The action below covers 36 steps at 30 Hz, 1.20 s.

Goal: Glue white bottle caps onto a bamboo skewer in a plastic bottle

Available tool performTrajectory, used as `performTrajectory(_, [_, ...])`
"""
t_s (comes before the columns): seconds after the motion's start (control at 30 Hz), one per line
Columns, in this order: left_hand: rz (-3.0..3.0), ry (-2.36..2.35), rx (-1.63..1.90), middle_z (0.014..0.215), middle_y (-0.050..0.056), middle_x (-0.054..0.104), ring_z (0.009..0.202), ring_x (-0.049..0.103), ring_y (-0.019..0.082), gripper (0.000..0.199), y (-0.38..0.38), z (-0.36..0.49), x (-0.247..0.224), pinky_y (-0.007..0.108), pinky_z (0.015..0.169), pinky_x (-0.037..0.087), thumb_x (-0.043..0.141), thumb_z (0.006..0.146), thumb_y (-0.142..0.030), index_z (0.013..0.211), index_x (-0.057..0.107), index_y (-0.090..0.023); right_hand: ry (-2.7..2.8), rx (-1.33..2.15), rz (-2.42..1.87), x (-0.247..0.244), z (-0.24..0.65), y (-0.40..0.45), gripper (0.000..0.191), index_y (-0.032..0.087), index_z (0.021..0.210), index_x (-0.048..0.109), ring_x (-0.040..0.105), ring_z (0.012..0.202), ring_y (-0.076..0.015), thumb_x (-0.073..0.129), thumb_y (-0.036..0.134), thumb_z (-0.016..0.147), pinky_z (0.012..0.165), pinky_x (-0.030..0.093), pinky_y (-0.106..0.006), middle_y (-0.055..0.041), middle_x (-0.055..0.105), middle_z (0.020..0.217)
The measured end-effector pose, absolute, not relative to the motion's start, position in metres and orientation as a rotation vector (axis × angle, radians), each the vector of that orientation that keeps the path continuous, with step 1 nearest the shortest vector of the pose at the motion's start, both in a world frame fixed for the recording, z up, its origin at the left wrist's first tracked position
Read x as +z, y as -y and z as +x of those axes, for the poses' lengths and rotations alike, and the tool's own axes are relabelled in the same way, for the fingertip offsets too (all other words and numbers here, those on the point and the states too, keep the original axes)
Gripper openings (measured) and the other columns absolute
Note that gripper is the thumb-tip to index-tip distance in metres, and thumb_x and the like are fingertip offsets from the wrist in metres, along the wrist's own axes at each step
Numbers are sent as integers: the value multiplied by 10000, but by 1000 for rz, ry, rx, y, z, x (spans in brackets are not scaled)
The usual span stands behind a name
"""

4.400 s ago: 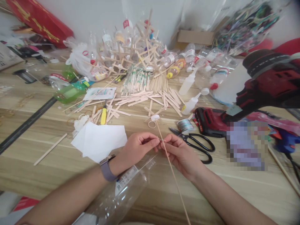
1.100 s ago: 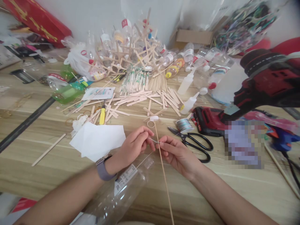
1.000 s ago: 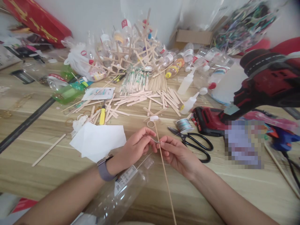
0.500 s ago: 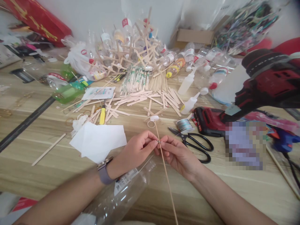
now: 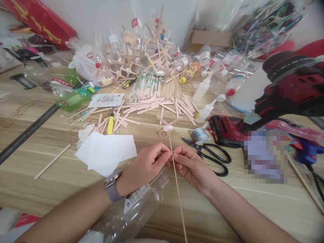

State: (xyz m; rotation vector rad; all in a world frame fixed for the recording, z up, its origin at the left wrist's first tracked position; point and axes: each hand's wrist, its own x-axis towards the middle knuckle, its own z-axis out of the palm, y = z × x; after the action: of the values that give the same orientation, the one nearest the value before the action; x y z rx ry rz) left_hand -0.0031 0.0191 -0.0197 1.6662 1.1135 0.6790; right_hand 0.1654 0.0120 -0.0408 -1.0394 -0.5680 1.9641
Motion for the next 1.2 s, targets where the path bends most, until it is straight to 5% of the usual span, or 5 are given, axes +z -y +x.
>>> performTrajectory(0.3, [1353,-1008,605,672,-13,667,637,597,112,237,-26,-4,-21,223,644,433,484,906,-360,778,562,-177,699,1879,-1114,-43,164,-10,258,178,696,639,459,520,-77,837,326,620,519,325,-220,45,555,538])
performTrajectory(0.53, [1101,-954,437,621,-2,640,438,342,55,252,-30,-4,-24,194,431,228,537,848,-390,761,562,-155,827,1777,-1129,-48,165,-10,258,188,717,643,486,597,-103,805,380,659,593,381,-256,29,577,625])
performTrajectory(0.93, [826,-875,344,538,-1,593,402,237,36,241,-38,-6,-25,206,400,122,599,773,-315,613,534,-147,758,1819,-1076,-47,164,-11,247,187,652,631,577,734,-131,833,323,618,646,417,-273,-39,699,1021])
performTrajectory(1.2, [872,-935,337,522,-13,572,403,259,41,218,-36,-4,-24,202,401,131,587,781,-305,639,525,-152,785,1767,-1091,-49,163,-10,218,195,654,660,491,608,-103,831,325,618,599,368,-257,5,654,717])
